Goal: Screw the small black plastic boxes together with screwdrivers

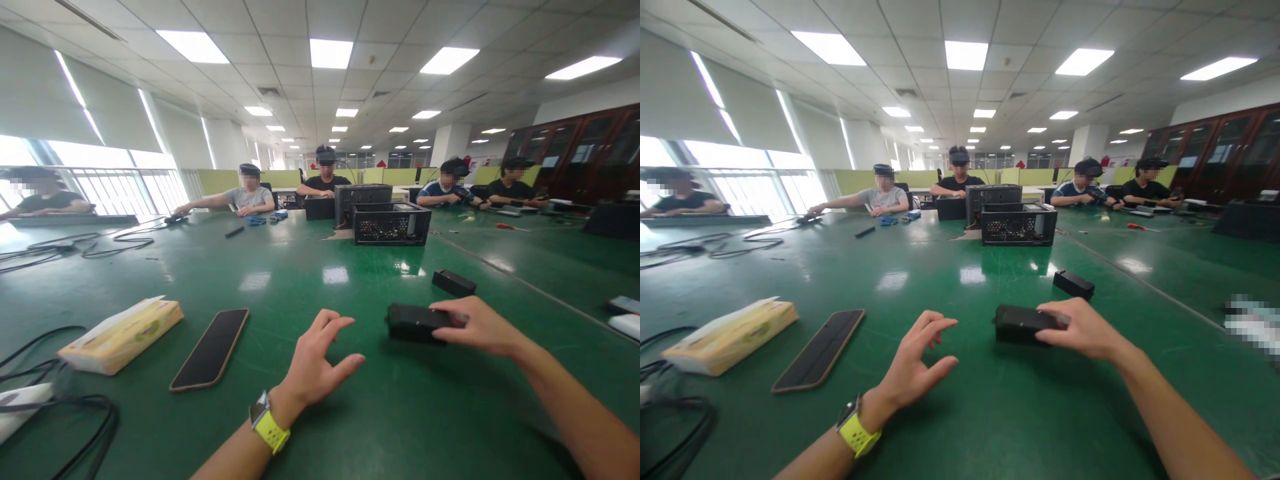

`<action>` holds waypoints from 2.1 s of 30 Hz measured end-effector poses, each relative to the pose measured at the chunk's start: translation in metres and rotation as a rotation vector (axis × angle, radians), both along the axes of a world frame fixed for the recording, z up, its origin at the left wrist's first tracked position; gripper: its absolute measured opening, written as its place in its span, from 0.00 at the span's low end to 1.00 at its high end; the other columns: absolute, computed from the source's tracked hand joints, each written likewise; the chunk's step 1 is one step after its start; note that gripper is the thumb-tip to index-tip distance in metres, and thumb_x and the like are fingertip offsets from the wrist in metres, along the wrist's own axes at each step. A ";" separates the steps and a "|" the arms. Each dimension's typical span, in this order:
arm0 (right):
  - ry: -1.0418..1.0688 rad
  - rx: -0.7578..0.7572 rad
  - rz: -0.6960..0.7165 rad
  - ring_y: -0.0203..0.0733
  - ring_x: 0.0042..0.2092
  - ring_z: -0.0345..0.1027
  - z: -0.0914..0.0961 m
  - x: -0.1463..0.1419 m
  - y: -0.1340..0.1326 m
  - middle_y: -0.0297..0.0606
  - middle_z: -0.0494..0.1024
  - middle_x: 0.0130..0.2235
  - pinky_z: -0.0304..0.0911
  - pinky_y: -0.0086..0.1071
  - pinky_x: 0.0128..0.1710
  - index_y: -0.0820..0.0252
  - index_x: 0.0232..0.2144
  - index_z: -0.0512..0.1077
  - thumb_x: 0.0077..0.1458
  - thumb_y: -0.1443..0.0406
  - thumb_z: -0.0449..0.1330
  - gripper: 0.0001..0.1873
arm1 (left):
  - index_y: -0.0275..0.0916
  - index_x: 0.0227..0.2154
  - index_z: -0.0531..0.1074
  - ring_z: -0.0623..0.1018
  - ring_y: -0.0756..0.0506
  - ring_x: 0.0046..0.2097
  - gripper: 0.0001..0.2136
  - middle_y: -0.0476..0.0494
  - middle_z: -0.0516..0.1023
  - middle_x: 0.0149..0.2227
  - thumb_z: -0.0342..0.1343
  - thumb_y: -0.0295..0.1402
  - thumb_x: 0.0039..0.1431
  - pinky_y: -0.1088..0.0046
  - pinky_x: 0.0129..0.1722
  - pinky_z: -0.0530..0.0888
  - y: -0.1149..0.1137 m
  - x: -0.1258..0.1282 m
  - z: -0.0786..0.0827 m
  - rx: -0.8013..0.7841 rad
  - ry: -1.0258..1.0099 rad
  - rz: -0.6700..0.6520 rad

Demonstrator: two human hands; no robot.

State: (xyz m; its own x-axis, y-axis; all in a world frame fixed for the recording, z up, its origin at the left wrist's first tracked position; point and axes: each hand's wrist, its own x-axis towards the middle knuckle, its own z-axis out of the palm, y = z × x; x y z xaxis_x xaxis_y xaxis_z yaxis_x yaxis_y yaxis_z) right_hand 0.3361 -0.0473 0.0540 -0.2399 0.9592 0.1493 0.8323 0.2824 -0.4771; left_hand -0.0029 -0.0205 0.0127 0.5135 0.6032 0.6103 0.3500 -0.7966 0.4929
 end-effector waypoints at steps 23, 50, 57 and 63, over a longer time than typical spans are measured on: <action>-0.016 -0.147 -1.167 0.79 0.53 0.66 -0.055 0.183 0.028 0.73 0.72 0.53 0.64 0.59 0.36 0.66 0.54 0.71 0.39 0.34 0.58 0.51 | 0.39 0.45 0.73 0.75 0.45 0.40 0.13 0.43 0.73 0.39 0.55 0.41 0.63 0.71 0.38 0.74 -0.001 0.006 -0.005 -0.020 0.133 0.012; -0.231 -0.070 -0.114 0.47 0.35 0.72 0.012 -0.054 0.044 0.40 0.80 0.35 0.58 0.32 0.30 0.58 0.39 0.77 0.44 0.45 0.64 0.27 | 0.38 0.58 0.64 0.72 0.38 0.52 0.30 0.37 0.70 0.53 0.65 0.40 0.55 0.60 0.53 0.71 -0.003 0.009 -0.009 -0.038 0.084 0.131; -0.240 -0.073 0.049 0.43 0.32 0.70 -0.004 -0.123 0.013 0.34 0.80 0.30 0.52 0.30 0.28 0.54 0.34 0.79 0.38 0.50 0.69 0.21 | 0.40 0.43 0.75 0.74 0.40 0.45 0.16 0.43 0.77 0.43 0.67 0.35 0.51 0.63 0.46 0.73 0.001 0.007 -0.011 -0.120 0.191 0.115; 0.009 -0.228 0.195 0.41 0.34 0.67 -0.006 -0.080 0.031 0.36 0.78 0.35 0.55 0.29 0.30 0.60 0.48 0.76 0.44 0.47 0.67 0.32 | 0.38 0.42 0.74 0.74 0.42 0.43 0.18 0.44 0.75 0.40 0.68 0.33 0.48 0.67 0.43 0.72 0.001 0.008 -0.010 -0.203 0.142 0.052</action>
